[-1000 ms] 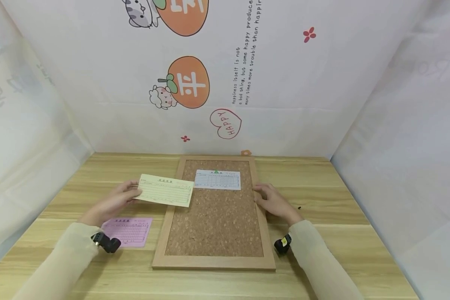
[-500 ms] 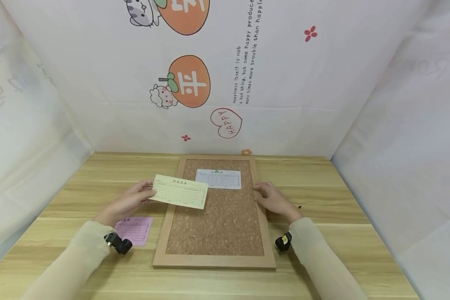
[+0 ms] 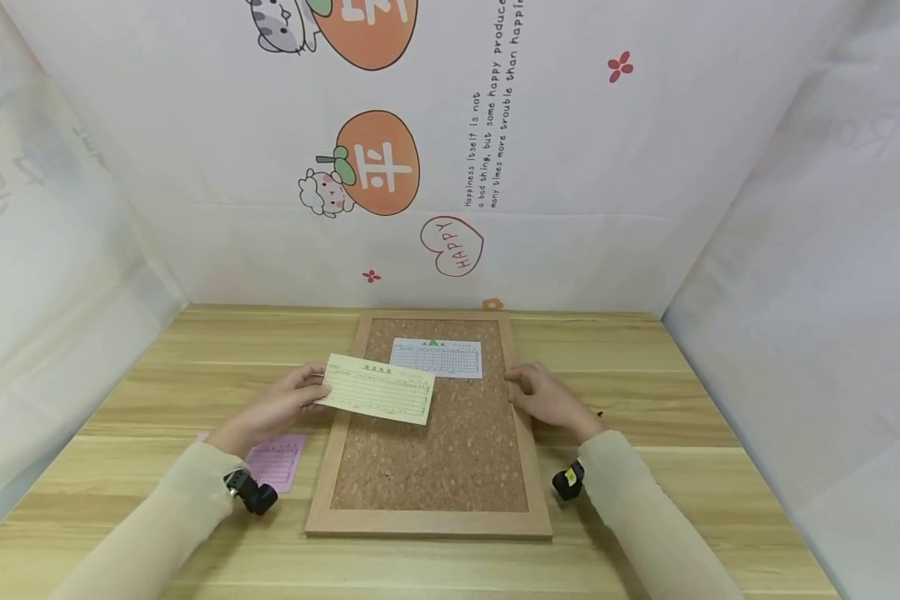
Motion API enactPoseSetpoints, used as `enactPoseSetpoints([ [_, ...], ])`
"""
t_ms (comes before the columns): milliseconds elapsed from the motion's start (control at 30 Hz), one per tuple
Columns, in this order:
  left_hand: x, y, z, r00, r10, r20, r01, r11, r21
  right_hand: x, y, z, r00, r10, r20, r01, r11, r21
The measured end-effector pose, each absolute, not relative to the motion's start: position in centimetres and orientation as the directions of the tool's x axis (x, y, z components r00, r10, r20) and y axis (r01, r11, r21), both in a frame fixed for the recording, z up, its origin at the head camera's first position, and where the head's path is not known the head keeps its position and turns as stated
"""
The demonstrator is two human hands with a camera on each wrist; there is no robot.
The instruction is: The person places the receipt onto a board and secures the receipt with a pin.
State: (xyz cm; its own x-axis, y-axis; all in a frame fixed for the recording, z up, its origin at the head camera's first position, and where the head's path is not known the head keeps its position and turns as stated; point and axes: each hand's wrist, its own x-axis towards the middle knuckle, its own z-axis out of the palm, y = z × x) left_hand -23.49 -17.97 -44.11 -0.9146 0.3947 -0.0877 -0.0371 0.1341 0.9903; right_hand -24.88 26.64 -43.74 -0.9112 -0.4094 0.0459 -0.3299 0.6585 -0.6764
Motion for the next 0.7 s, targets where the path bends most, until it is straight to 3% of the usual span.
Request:
enactPoseSetpoints([
  [433,-23.0,-16.0,-43.9,-0.908,0.403,-0.117,-0.062,0.147,0.987,-24.3,25.6,-43.2,-0.910,-0.399,0.110,-0.359,0.627,-0.691],
  [700,-22.9,-14.5,-43.7,-0.905,0.410,-0.115,-0.055,0.154,0.986,-23.9,24.3,-42.5,-0.910,-0.407,0.077,-0.323,0.583,-0.746],
])
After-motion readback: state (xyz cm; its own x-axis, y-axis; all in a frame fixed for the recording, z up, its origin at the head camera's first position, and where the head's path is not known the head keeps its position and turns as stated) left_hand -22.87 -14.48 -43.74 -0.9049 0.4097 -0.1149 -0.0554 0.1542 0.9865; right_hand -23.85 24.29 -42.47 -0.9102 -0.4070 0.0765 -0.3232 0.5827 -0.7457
